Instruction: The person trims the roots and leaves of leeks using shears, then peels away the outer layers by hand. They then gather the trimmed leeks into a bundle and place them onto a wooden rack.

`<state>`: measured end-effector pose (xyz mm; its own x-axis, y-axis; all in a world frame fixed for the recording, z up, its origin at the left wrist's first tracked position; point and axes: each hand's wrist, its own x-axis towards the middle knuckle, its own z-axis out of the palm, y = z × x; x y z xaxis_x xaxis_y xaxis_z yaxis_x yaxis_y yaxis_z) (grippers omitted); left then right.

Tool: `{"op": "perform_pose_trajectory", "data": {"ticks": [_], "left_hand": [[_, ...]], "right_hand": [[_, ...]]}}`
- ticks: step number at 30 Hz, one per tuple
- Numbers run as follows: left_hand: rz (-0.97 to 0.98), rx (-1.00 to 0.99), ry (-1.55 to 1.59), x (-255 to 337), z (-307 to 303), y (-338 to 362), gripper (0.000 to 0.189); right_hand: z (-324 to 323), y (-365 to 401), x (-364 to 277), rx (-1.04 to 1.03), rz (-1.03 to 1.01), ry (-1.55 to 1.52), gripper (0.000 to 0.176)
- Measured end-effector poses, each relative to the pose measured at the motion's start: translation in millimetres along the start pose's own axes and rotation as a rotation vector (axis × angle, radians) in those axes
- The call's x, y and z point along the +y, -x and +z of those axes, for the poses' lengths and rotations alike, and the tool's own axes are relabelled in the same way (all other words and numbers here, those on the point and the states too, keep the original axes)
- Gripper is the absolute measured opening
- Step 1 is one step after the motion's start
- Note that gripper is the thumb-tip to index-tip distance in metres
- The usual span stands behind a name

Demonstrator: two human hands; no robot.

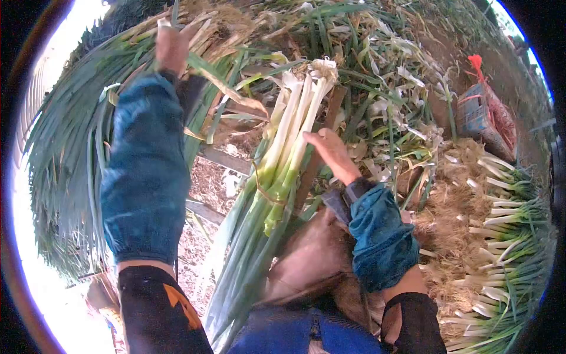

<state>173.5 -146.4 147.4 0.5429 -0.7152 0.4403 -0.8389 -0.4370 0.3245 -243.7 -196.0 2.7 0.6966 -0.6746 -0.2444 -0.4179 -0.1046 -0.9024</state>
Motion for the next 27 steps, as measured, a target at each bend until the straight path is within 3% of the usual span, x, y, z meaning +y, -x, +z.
{"op": "perform_pose_trajectory", "data": {"ticks": [2, 5, 8, 10, 11, 12, 14, 16, 18, 20, 22, 23, 24, 25, 26, 27], "left_hand": [[-0.021, -0.254, -0.109, 54, 29, 49, 0.042], [0.002, -0.645, 0.135, 76, 99, 144, 0.042], [-0.052, -0.767, 0.525, 54, 159, 215, 0.038], [-0.124, -0.833, 0.297, 61, 142, 202, 0.037], [-0.161, -0.864, 0.178, 61, 135, 198, 0.037], [-0.098, -0.830, 0.182, 47, 137, 191, 0.029], [0.136, -0.671, -0.131, 31, 121, 154, 0.035], [0.463, -0.483, -0.499, -45, 113, 113, 0.028], [0.085, 0.012, -0.549, -16, 75, 97, 0.021], [0.076, -0.073, -0.562, -9, 72, 90, 0.013], [0.373, -0.099, -0.448, 12, 67, 108, 0.013], [0.667, -0.087, -0.317, 30, 70, 142, 0.015], [0.624, -0.345, 0.225, 33, 96, 161, 0.022], [0.290, -0.697, 0.422, 38, 110, 177, 0.026], [-0.124, -0.926, 0.541, 43, 124, 193, 0.032], [-0.368, -1.044, 0.712, 64, 119, 209, 0.036]], "right_hand": [[13, 3, -24, -0.053, 0.226, -0.119, 0.055], [40, -5, -8, -0.155, 0.077, -0.554, 0.054], [60, -11, 9, -0.075, -0.050, -0.554, 0.051], [59, -12, 12, -0.083, -0.128, -0.569, 0.054], [58, -15, 15, -0.108, -0.061, -0.533, 0.054], [58, -21, 24, -0.134, 0.005, -0.499, 0.053], [61, -25, 28, -0.131, 0.099, -0.475, 0.051], [60, -20, 17, -0.076, 0.155, -0.492, 0.048], [51, -10, 0, -0.097, 0.174, -0.439, 0.049], [52, -12, 1, -0.049, 0.194, -0.421, 0.047], [67, -20, 16, 0.066, 0.224, -0.454, 0.044], [65, -16, 7, 0.054, 0.259, -0.497, 0.044], [58, -7, -8, 0.042, 0.296, -0.537, 0.044], [54, -3, -17, 0.031, 0.327, -0.573, 0.044], [54, -5, -15, -0.022, 0.325, -0.648, 0.047], [56, -7, -9, -0.051, 0.317, -0.671, 0.049]]}}
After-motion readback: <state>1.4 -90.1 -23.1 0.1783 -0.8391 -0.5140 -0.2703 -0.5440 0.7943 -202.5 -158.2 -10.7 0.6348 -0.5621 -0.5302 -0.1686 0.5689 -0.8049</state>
